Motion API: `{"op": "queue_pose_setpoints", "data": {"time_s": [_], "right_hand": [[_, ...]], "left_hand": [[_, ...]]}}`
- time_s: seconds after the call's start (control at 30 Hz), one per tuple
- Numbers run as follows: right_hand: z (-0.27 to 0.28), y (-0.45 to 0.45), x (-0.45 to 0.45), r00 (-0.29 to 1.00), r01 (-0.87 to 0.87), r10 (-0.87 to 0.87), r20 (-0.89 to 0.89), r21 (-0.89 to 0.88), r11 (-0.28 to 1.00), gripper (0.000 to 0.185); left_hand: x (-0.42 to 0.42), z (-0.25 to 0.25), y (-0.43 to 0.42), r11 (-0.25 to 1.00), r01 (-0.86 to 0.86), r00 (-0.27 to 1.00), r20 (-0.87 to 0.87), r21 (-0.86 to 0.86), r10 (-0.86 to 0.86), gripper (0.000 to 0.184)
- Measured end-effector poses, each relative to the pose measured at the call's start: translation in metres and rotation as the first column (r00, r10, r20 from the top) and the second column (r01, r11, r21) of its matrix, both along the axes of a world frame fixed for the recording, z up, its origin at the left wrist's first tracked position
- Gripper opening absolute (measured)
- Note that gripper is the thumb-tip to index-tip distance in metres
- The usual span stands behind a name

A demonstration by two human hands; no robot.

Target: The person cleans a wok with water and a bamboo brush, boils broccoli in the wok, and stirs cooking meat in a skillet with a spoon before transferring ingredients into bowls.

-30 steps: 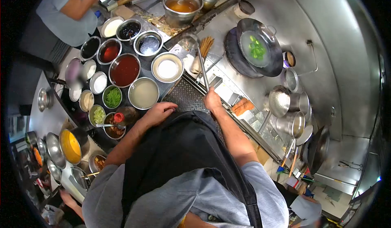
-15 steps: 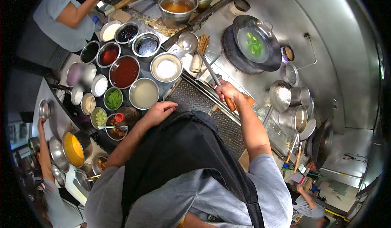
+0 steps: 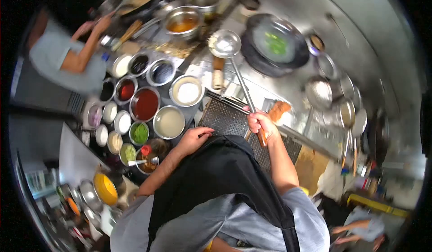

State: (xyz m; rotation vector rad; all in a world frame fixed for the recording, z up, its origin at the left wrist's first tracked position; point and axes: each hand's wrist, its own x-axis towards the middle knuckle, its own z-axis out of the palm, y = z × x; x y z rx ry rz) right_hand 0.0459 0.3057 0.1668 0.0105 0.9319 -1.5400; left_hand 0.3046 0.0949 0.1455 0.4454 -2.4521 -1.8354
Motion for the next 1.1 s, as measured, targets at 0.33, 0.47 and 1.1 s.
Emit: {"op": "queue_pose_setpoints", "data": {"time_s": [0.33, 0.47, 1.1], "right_hand": [[0.054, 0.253, 0.16, 0.687, 0.726, -0.727, 0.001, -0.048, 0.686, 0.036], [0.045, 0.296, 0.224, 0.304, 0.95, -0.876, -0.374, 0.18, 0.253, 0.037], [-0.081, 0.364, 0.131, 0.262, 0.939, 0.225, -0.938, 0.195, -0.282, 0.049]], "left_hand": [[-0.09, -0.041, 0.03, 0.917, 0.399, 0.916, 0.035, -0.004, -0.399, 0.024], [-0.123, -0.019, 0.052, 0.842, 0.539, 0.837, 0.125, -0.026, -0.532, 0.025], [-0.124, -0.055, 0.042, 0.861, 0.486, 0.869, 0.188, -0.148, -0.458, 0.023]]}}
